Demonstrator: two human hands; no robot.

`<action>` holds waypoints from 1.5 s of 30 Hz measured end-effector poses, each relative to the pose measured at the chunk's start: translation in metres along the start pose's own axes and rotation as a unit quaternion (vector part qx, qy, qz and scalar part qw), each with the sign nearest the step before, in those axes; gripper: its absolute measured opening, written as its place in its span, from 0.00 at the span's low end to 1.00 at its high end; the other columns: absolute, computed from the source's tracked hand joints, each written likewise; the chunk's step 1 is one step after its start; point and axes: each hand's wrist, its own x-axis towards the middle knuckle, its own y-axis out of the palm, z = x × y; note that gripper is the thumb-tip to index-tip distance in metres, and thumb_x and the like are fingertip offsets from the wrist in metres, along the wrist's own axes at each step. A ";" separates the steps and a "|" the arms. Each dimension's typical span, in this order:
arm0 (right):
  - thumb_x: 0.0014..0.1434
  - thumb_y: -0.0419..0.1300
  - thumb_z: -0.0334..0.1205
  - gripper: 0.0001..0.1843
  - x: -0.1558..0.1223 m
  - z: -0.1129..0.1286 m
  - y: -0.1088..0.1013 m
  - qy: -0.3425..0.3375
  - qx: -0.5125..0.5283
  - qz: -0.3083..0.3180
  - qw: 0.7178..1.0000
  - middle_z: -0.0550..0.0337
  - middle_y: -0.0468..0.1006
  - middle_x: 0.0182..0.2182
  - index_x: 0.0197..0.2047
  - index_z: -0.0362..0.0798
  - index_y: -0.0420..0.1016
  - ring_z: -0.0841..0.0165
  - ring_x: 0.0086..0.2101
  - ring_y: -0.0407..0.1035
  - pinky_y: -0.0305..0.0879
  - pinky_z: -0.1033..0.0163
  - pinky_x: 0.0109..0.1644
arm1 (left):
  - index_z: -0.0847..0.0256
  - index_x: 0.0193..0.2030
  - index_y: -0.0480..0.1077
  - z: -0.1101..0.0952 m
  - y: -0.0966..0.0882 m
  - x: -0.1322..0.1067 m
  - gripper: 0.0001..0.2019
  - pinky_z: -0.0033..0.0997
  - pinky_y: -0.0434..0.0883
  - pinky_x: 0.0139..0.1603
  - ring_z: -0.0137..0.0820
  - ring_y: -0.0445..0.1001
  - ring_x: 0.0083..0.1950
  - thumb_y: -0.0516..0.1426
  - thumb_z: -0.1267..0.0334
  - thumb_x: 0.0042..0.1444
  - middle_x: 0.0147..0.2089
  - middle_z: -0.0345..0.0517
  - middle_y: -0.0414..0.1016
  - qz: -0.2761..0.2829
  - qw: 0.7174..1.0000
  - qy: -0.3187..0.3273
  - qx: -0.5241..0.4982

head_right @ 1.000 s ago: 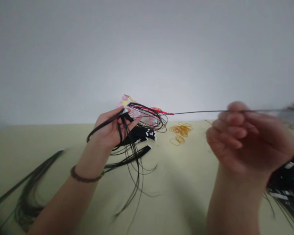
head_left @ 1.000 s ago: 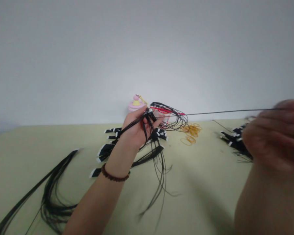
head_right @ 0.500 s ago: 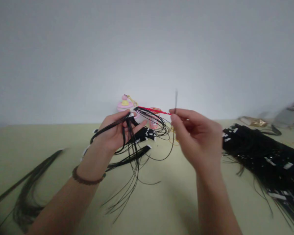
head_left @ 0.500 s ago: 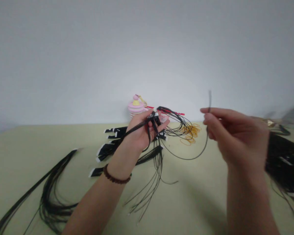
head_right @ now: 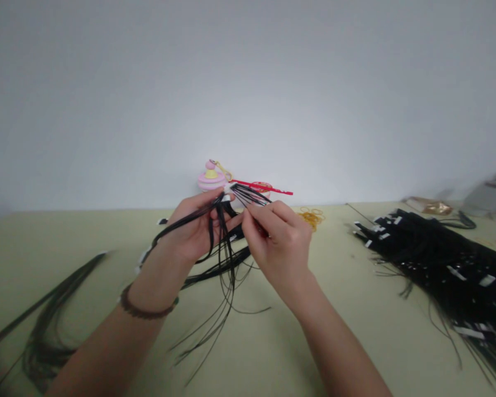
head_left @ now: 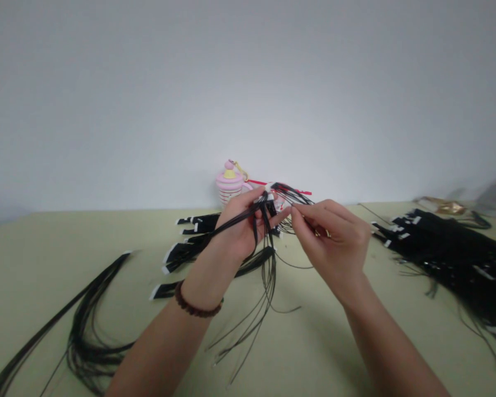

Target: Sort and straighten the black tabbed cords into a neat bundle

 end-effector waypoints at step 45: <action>0.54 0.59 0.28 0.07 0.002 -0.002 0.003 -0.048 -0.046 -0.041 0.997 0.62 0.68 0.19 0.28 0.41 0.77 0.78 0.19 0.59 0.57 0.70 0.22 | 0.69 0.27 0.67 0.004 0.010 -0.002 0.07 0.11 0.61 0.10 0.22 0.70 0.21 0.52 0.72 0.55 0.23 0.42 0.69 -0.034 0.998 0.033 0.031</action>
